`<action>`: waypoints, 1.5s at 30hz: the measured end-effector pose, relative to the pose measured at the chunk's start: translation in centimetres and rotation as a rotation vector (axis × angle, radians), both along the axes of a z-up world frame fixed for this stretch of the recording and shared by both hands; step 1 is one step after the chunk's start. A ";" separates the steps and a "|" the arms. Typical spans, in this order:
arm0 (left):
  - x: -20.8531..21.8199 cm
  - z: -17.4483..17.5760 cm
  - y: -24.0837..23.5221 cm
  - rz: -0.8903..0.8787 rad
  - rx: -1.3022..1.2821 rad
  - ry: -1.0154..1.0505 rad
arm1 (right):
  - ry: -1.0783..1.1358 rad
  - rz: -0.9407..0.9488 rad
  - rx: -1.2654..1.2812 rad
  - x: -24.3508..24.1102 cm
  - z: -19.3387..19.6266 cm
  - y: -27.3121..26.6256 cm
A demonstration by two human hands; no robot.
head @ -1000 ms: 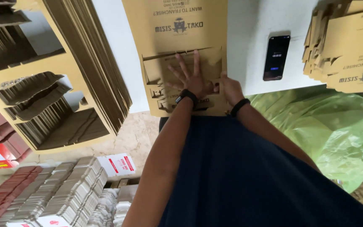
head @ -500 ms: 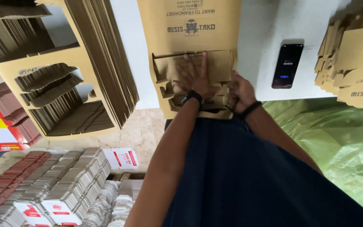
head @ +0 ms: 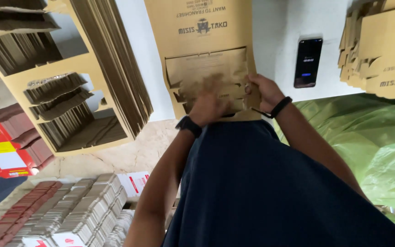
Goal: Folding flat cardboard sheets into packaging inserts and stacking them at a workstation.
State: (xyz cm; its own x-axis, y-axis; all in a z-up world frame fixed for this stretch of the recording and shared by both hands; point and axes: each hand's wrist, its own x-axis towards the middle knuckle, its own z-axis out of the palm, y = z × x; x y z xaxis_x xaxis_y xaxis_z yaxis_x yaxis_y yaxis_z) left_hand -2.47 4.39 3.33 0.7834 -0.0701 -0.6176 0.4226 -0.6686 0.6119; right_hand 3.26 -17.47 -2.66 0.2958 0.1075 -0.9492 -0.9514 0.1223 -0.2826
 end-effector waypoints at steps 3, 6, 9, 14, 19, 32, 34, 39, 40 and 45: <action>-3.4 0.9 0.0 -0.429 -0.041 0.033 | -0.016 0.054 0.028 0.9 0.5 0.0; -4.7 0.9 -0.5 -0.493 0.175 -0.226 | -0.065 -0.003 0.059 0.2 3.2 -0.4; -2.6 3.1 -0.4 -0.410 0.250 -0.224 | -0.101 -0.014 -0.054 -3.5 0.5 -3.2; 0.6 5.0 0.8 -0.383 0.271 -0.532 | 0.103 -0.667 -0.128 -15.0 -7.4 -0.6; 0.9 5.6 2.0 -0.446 0.113 -0.577 | 0.107 -0.659 0.024 -15.0 -2.1 5.6; 4.8 7.2 3.1 -0.347 0.217 -0.609 | -0.401 -0.647 -0.155 -13.1 10.7 6.2; 4.7 7.2 3.3 -0.337 0.210 -0.608 | -0.406 -0.612 -0.206 -13.0 15.8 2.7; 2.9 6.7 2.5 -0.348 0.193 -0.582 | -0.554 -0.553 -0.338 -12.4 25.2 -7.5; 2.3 6.7 2.0 -0.327 0.166 -0.570 | -0.636 -0.501 -0.373 -13.3 24.4 -11.2; -0.3 5.6 1.2 -0.375 0.161 -0.470 | -0.763 -0.562 -0.491 -10.8 24.3 -24.5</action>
